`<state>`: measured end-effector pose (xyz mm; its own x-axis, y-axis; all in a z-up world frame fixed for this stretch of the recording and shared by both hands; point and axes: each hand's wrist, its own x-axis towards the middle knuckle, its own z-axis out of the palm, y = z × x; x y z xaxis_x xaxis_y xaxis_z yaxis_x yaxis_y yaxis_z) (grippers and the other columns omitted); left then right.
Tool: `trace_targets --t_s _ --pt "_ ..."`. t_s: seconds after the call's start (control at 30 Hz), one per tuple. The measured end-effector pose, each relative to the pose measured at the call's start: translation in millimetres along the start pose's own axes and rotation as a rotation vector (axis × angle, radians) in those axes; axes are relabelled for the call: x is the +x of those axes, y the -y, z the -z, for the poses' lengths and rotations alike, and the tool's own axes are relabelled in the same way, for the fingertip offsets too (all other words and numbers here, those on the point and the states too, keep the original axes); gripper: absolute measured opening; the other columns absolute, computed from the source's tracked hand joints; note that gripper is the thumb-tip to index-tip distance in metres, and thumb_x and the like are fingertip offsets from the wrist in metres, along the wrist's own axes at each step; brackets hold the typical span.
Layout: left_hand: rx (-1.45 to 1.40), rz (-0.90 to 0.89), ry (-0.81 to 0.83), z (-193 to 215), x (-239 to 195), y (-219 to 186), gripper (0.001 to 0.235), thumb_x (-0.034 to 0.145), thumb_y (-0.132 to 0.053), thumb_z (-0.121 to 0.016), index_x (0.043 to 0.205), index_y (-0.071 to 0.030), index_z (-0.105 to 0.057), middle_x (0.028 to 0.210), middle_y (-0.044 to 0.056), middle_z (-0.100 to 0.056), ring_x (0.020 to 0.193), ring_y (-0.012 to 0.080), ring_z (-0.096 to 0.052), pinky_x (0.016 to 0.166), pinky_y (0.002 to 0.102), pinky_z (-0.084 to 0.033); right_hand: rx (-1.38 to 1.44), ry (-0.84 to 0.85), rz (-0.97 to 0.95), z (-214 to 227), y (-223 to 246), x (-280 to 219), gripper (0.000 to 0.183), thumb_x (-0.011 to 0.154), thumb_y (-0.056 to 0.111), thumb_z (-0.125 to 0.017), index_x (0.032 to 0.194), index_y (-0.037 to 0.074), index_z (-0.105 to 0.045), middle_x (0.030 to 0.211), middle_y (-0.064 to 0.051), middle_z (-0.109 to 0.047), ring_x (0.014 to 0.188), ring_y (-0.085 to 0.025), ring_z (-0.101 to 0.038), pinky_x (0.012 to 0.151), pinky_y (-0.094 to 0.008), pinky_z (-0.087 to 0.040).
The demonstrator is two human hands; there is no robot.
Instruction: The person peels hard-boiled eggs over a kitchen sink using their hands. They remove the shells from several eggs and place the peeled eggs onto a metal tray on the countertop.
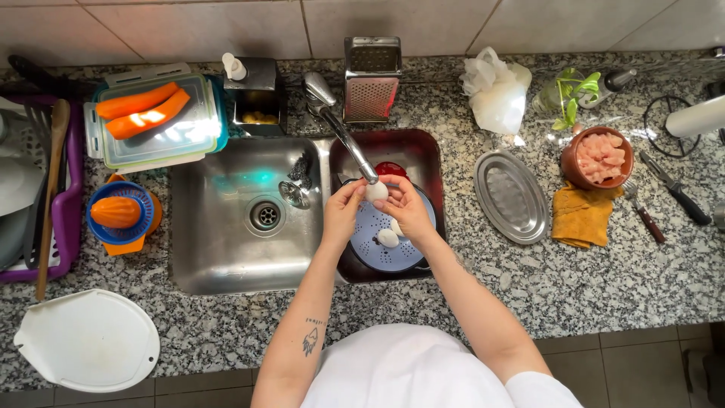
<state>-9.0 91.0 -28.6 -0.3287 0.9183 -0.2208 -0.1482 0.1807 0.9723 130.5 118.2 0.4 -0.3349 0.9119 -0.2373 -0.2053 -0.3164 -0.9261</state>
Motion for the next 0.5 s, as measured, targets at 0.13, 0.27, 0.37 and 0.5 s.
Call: trace_targets --t_s 0.13,0.27,0.37,0.5 --pt "-0.023 -0.03 0.029 1.2 -2.5 -0.4 0.027 0.086 -0.019 -0.07 0.111 -0.012 -0.068 0.099 0.003 -0.07 0.081 0.0045 -0.059 0.076 0.023 -0.053 0.038 0.001 -0.019 5.0 -8.7 1.5 0.05 0.075 0.002 -0.075 0.12 0.008 -0.053 0.109 -0.008 -0.062 0.092 -0.011 -0.064 0.084 -0.028 -0.055" --pt "0.129 -0.111 -0.061 -1.3 -8.6 -12.6 0.019 0.088 -0.022 -0.067 0.104 -0.013 -0.072 0.095 0.006 -0.07 0.088 0.0139 -0.065 0.077 0.028 -0.053 0.049 -0.004 -0.02 2.2 -11.0 1.2 0.048 0.074 0.002 -0.076 0.117 0.007 -0.054 0.114 -0.007 -0.058 0.092 -0.013 -0.064 0.083 -0.031 -0.056" --pt "0.214 -0.15 -0.092 -2.6 -11.7 -21.1 0.018 0.091 -0.023 -0.062 0.103 -0.014 -0.072 0.095 0.006 -0.069 0.089 0.0179 -0.066 0.077 0.03 -0.053 0.085 0.0 -0.03 1.3 -11.5 3.7 0.045 0.076 0.002 -0.074 0.117 0.005 -0.054 0.113 -0.008 -0.056 0.091 -0.014 -0.065 0.083 -0.032 -0.057" --pt "0.295 -0.181 -0.097 -4.8 -20.7 -39.9 0.019 0.094 -0.023 -0.057 0.103 -0.013 -0.07 0.093 0.008 -0.068 0.089 0.0204 -0.066 0.077 0.032 -0.053 0.129 0.008 -0.052 2.2 -11.3 2.2 0.043 0.079 0.003 -0.071 0.119 0.002 -0.054 0.111 -0.009 -0.056 0.091 -0.017 -0.066 0.083 -0.035 -0.057"
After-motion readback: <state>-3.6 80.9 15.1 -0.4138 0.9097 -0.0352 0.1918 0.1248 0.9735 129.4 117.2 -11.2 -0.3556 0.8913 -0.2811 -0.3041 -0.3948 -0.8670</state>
